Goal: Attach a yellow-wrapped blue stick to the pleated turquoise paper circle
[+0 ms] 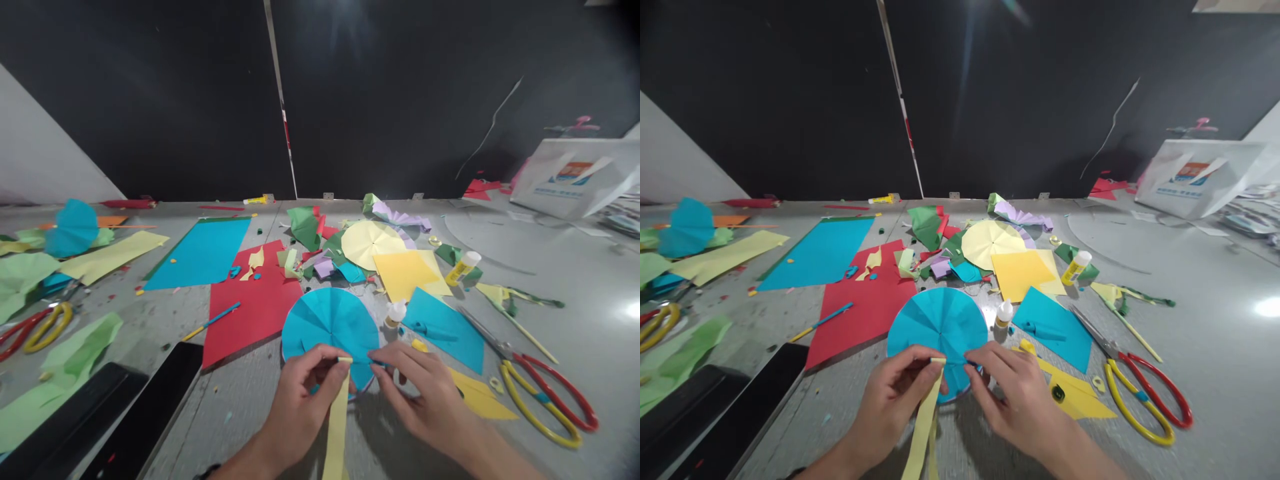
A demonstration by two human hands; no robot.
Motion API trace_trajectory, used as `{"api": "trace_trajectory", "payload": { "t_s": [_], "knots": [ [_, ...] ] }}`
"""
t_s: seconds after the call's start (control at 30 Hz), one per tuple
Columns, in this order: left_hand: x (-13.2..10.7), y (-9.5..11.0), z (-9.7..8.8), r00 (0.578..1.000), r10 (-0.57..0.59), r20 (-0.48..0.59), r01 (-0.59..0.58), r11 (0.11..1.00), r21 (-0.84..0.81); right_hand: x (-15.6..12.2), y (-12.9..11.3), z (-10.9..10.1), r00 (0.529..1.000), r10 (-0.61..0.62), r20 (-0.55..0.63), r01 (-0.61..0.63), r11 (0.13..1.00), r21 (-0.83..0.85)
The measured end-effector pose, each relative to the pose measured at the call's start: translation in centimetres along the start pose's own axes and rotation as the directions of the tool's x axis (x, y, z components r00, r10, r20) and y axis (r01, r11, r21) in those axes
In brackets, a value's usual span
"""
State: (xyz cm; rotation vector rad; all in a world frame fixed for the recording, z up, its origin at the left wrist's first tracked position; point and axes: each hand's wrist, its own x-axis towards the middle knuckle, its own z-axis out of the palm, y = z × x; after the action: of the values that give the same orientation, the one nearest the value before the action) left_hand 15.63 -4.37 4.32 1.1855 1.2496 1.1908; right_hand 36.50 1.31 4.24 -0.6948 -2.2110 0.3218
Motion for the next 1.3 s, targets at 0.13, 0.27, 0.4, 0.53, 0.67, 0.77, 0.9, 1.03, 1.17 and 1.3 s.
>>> {"api": "trace_trajectory", "payload": {
  "t_s": [0.13,0.27,0.4,0.53,0.67,0.77,0.9,1.03,1.17,1.3],
  "knots": [
    [0.0,0.12,-0.08,1.0,-0.019,0.008,0.019,1.0,-0.014,0.2,0.2,-0.03,1.0,-0.018,0.011,0.018,1.0,0.011],
    [-0.25,0.24,0.17,0.999,-0.042,0.021,0.042,0.999,-0.034,0.17,0.2,0.12,1.0,-0.026,0.008,0.026,1.0,0.014],
    [-0.43,0.05,0.52,0.997,-0.044,0.067,0.046,0.999,-0.019,0.11,-0.11,0.37,0.998,-0.054,0.015,0.054,0.998,0.021],
    [-0.4,-0.09,0.47,0.998,0.0,0.068,-0.002,1.0,0.022,0.22,-0.32,0.41,0.998,-0.06,0.019,0.059,0.998,0.021],
    [-0.17,0.22,0.22,0.999,0.027,0.044,-0.029,0.998,0.05,0.35,-0.11,0.29,0.999,-0.037,0.028,0.037,0.999,0.009],
    [0.0,0.41,0.25,0.999,-0.024,0.042,0.025,1.0,-0.015,0.21,0.15,0.42,0.999,-0.045,0.012,0.045,0.999,-0.003],
    [0.13,0.33,0.35,0.989,-0.128,0.079,0.137,0.983,-0.123,-0.09,0.36,0.74,0.998,-0.057,-0.012,0.056,0.998,-0.032],
    [0.14,0.06,0.21,0.987,-0.139,0.082,0.147,0.984,-0.099,-0.1,0.35,0.72,0.999,-0.055,-0.003,0.054,0.997,-0.053],
    [0.04,-0.23,0.07,0.997,-0.039,0.072,0.036,0.999,0.038,0.05,0.07,0.38,0.998,-0.049,0.025,0.051,0.997,-0.06],
    [0.01,-0.42,0.27,0.994,-0.007,0.111,-0.004,0.995,0.099,0.11,-0.23,0.27,0.993,-0.082,0.086,0.086,0.995,-0.044]
  ]
}}
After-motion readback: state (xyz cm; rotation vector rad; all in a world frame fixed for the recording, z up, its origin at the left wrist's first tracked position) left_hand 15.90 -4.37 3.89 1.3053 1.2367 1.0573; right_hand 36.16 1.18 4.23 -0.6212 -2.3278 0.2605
